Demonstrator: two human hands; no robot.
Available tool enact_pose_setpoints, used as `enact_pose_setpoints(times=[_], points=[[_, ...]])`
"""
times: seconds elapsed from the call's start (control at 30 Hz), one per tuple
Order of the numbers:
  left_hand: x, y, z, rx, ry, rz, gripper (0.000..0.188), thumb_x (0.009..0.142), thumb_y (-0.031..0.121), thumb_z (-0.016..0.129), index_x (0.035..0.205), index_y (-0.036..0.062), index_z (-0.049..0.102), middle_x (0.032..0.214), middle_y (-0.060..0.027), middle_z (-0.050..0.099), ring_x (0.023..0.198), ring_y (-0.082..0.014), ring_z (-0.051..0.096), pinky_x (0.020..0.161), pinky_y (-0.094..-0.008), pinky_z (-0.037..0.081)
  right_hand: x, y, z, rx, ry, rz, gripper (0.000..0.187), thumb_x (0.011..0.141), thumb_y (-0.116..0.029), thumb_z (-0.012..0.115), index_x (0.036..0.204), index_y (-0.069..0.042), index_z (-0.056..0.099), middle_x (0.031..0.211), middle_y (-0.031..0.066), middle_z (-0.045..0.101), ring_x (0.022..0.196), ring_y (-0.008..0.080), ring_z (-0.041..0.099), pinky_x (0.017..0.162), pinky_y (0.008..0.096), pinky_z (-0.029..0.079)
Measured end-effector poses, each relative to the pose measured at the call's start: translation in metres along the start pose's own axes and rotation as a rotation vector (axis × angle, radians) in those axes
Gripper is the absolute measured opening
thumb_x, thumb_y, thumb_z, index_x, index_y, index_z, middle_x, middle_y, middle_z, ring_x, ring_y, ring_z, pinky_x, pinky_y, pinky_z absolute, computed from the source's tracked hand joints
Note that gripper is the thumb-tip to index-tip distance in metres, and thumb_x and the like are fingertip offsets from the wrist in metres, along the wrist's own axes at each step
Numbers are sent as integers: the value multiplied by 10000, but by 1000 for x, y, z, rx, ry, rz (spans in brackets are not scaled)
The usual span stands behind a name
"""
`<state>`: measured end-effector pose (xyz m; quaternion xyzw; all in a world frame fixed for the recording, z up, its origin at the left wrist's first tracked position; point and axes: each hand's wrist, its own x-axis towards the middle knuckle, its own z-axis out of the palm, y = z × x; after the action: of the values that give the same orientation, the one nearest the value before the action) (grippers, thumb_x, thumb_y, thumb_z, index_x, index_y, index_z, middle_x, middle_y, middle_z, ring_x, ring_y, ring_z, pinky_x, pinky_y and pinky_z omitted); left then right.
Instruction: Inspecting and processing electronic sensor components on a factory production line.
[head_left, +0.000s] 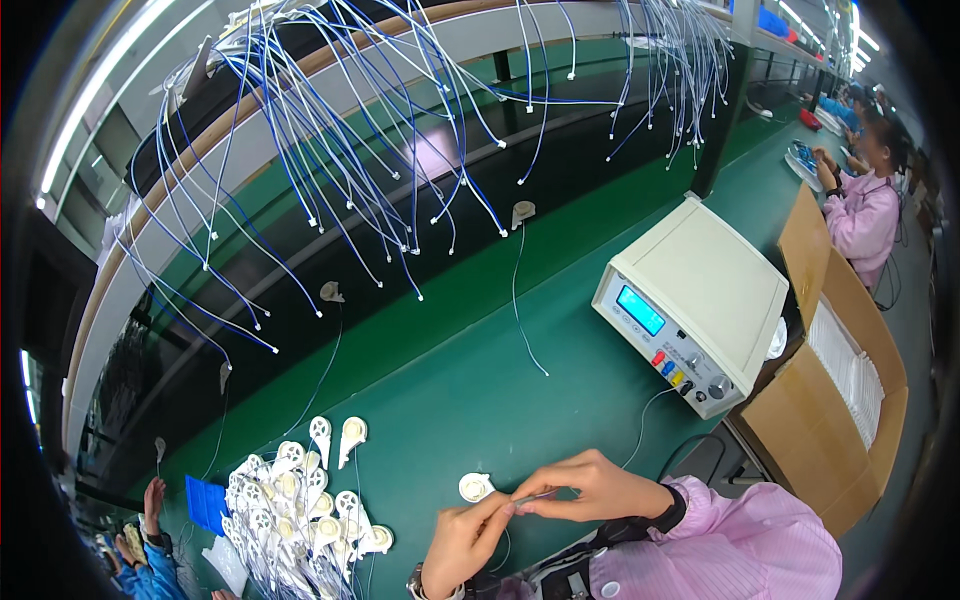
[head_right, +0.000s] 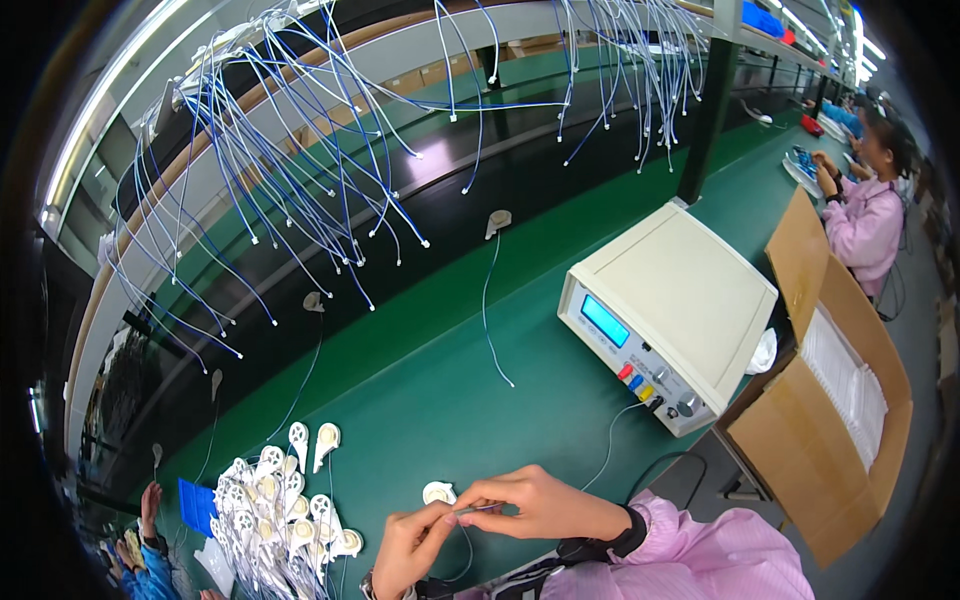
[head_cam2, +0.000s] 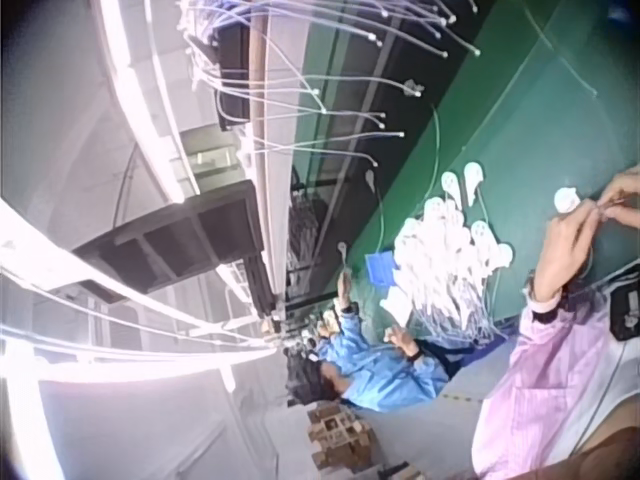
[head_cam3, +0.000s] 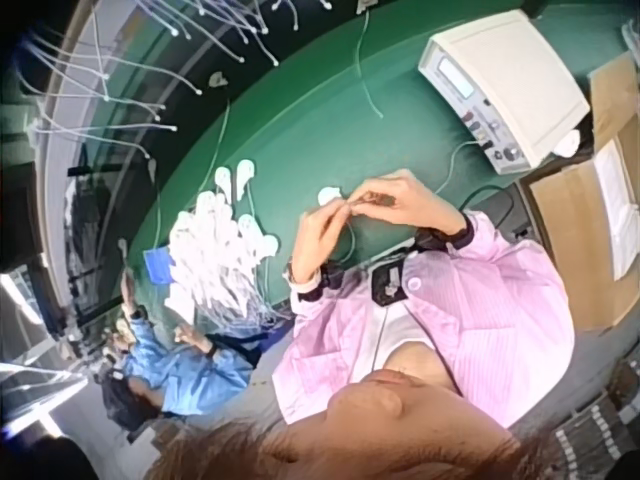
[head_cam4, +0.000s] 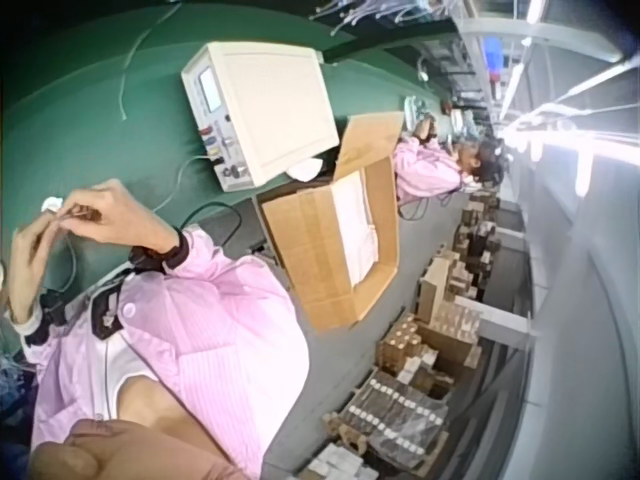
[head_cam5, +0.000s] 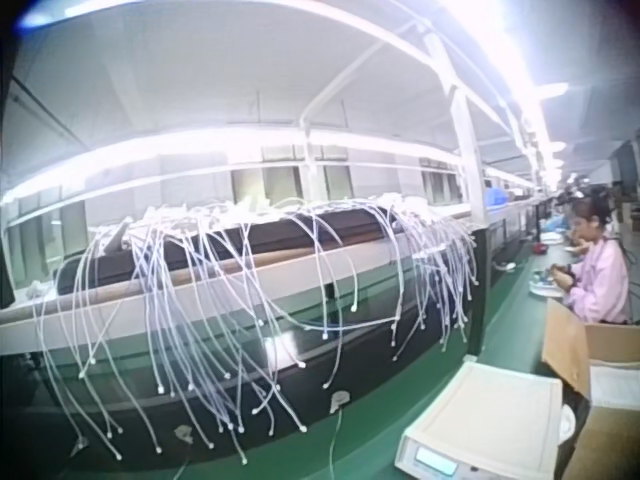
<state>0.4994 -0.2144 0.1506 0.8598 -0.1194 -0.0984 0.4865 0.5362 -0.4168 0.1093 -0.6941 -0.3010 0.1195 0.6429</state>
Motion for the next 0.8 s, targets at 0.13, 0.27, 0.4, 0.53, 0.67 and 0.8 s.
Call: enact_pose_setpoints(times=[0.13, 0.27, 0.4, 0.53, 0.67, 0.8], points=[[-4, -2, 6, -158, 59, -78, 144, 939, 98, 566, 891, -18, 637, 674, -69, 619, 594, -99, 541, 544, -271, 420, 2, 3, 0, -20, 101, -12, 185, 860, -74, 700, 1041, -40, 712, 836, 70, 724, 741, 143, 693, 688, 260, 562], [-4, 0, 6, -159, 62, -101, 130, 936, 89, 574, 903, -15, 646, 659, -55, 603, 585, -65, 493, 536, -250, 404, 2, 4, -2, 38, 4, 48, 185, 872, -70, 675, 1050, -19, 677, 879, 66, 716, 760, 153, 683, 703, 266, 552], [-3, 0, 5, -101, 49, -80, 121, 934, 94, 582, 914, -1, 655, 654, -65, 596, 578, -75, 506, 540, -249, 410, 3, 6, -1, 49, 3, 68, 159, 884, -89, 668, 1029, -24, 674, 851, 64, 708, 729, 147, 671, 663, 268, 537], [-3, -3, 6, -21, 2, -63, 130, 936, 114, 580, 905, 10, 652, 691, -115, 628, 599, -180, 618, 567, -291, 457, 3, 9, -4, 17, -73, 46, 132, 892, -109, 661, 996, -28, 668, 770, 69, 676, 662, 142, 641, 600, 274, 502], [-8, -8, 9, -10, -30, -67, 129, 930, 123, 581, 900, 18, 650, 757, -163, 659, 679, -307, 672, 601, -348, 488, -3, 14, -6, -4, -192, 127, 159, 868, -97, 691, 1009, -28, 663, 762, 57, 678, 672, 141, 656, 651, 264, 537], [-18, -19, 15, 47, -43, -79, 124, 922, 110, 585, 906, 7, 653, 761, -158, 660, 665, -294, 654, 593, -344, 476, -12, 22, 7, 111, -260, 215, 141, 854, -98, 670, 939, -27, 582, 629, 24, 552, 557, 118, 535, 557, 262, 448]])
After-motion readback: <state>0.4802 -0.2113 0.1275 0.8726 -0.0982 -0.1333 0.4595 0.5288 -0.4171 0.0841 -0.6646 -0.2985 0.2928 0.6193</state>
